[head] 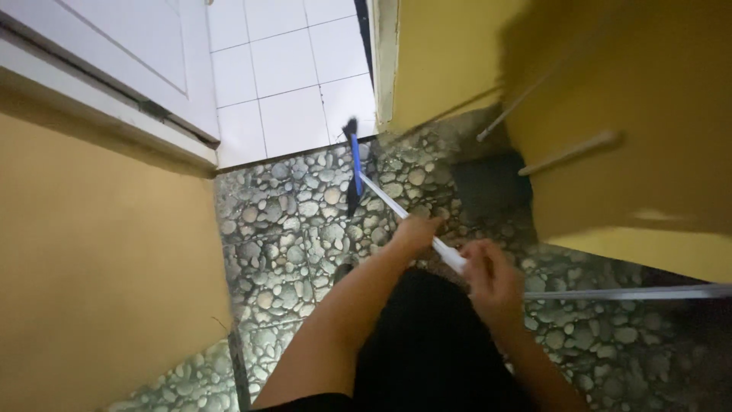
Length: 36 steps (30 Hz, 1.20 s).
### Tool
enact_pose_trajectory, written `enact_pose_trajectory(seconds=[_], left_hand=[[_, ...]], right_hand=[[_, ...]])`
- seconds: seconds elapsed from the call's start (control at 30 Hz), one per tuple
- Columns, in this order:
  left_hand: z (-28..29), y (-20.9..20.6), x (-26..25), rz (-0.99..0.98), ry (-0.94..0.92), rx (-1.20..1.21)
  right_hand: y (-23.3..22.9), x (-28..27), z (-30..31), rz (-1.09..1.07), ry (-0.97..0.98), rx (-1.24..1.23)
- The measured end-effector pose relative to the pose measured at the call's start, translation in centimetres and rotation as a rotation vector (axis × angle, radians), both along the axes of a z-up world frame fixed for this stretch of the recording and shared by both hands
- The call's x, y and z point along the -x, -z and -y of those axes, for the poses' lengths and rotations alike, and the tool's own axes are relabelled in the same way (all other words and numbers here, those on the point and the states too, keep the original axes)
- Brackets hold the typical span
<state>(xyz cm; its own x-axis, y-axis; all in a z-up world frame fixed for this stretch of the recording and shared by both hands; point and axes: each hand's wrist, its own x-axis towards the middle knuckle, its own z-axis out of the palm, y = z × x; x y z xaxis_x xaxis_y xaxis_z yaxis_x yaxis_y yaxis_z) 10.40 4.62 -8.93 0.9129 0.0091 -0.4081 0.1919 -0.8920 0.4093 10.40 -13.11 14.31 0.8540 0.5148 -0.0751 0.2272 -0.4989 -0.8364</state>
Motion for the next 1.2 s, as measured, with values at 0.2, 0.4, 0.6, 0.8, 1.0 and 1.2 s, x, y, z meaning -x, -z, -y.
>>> enact_pose_trajectory(seconds=[0.2,0.4,0.6,0.8,1.0,1.2], left_hand=[[0.9,-10.3,-0.1,0.033,0.207,0.045],[-7.8,-3.8,6.8,-0.149,-0.062,0.039],[-10.5,2.8,9.2,-0.108,-0.177,0.050],[-2.6,-2.1,2.7,-0.028,0.114,0.212],[-3.1,-2.3,3.7,0.038,0.299,0.145],[-12.5,11.3,12.9,-0.192,0.045,0.033]], right_hand=[[-2.3,-1.9,4.0,-0.069,0.115,-0.314],[1.8,1.1,-4.8,-0.217,0.006,-0.045],[2.8,3.7,-9.8,-0.294,-0.077,-0.087],[-3.2,1.8,-4.2,-0.083,0.117,0.103],[-3.6,2.5,-3.7,-0.081,0.247,-0.004],[6.3,5.9,-11.6,-0.245,-0.100,-0.105]])
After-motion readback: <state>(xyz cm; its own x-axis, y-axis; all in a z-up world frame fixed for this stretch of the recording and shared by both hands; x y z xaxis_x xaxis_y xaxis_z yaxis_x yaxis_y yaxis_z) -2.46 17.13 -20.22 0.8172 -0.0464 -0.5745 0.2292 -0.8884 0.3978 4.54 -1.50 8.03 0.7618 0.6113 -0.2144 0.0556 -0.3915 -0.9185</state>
